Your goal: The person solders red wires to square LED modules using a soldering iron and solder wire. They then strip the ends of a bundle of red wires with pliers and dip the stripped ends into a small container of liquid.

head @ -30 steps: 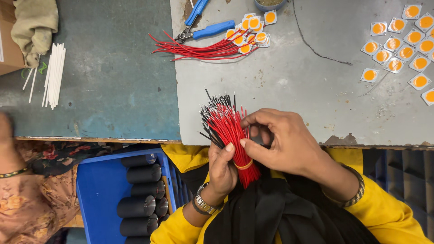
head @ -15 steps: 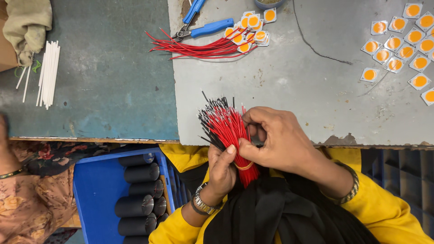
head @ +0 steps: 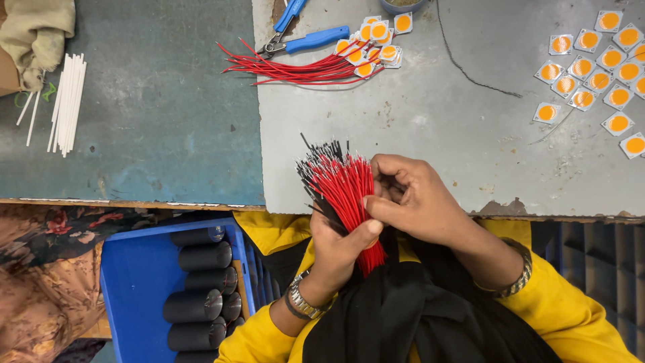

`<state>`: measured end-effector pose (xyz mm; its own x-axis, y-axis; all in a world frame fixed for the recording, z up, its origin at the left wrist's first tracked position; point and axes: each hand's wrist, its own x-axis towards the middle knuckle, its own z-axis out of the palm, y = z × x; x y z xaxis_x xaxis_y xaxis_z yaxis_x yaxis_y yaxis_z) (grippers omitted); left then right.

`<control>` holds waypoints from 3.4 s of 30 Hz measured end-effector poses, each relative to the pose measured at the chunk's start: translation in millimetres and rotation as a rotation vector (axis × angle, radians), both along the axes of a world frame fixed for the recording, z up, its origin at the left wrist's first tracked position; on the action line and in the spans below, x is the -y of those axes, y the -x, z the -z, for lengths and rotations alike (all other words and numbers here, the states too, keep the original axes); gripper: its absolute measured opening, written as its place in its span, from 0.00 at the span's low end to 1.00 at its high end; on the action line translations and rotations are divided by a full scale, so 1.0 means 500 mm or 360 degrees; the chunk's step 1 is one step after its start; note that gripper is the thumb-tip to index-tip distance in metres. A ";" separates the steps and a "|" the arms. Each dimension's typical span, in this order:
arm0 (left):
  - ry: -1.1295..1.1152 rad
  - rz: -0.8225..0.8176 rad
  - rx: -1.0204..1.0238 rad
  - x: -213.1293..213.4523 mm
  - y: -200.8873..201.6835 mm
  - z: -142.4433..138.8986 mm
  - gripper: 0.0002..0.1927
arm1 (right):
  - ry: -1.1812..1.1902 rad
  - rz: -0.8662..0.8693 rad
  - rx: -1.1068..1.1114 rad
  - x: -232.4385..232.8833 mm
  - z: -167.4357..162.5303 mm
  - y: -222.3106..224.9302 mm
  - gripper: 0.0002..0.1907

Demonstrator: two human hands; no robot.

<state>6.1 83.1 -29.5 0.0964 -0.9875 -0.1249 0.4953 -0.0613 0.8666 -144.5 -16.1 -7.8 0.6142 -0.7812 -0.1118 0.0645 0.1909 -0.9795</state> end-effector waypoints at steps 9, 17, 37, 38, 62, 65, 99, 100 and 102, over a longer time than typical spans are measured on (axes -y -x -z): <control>-0.0089 -0.0112 -0.0114 0.015 0.011 -0.029 0.21 | 0.0040 -0.0129 -0.0010 0.013 -0.018 0.001 0.11; -0.0123 -0.0132 -0.0199 0.009 0.004 -0.023 0.18 | -0.0111 -0.0153 0.0029 0.012 -0.019 -0.002 0.12; -0.0469 0.0388 -0.0809 0.021 -0.082 -0.001 0.27 | 0.0338 -0.0258 0.0286 0.015 -0.031 0.013 0.07; -0.0447 0.0331 -0.0822 0.015 -0.080 0.015 0.28 | 0.0485 -0.0221 0.0232 0.013 -0.036 0.009 0.08; -0.0460 -0.0094 -0.0422 0.047 -0.027 -0.048 0.08 | 0.1015 0.0540 -0.0021 -0.084 -0.015 0.030 0.11; -0.0346 -0.0100 -0.0389 0.047 -0.016 -0.049 0.07 | 0.0411 0.0453 0.0148 -0.087 0.000 0.032 0.08; -0.0390 0.0018 -0.0781 0.075 -0.036 -0.047 0.17 | 0.0822 0.0671 -0.0092 -0.036 -0.005 -0.027 0.12; -0.0425 -0.0054 -0.0768 0.079 -0.032 -0.050 0.18 | 0.0878 0.0708 -0.0084 -0.039 -0.003 -0.029 0.11; -0.0431 -0.0158 -0.0748 0.083 -0.024 -0.057 0.19 | 0.0988 0.0788 -0.0067 -0.047 0.000 -0.029 0.10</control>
<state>18.2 41.8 -0.9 0.0600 -0.9031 -0.4251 0.8400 -0.1844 0.5103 -129.9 7.6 -7.8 0.1841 -0.8895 0.4181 -0.0401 -0.4319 -0.9010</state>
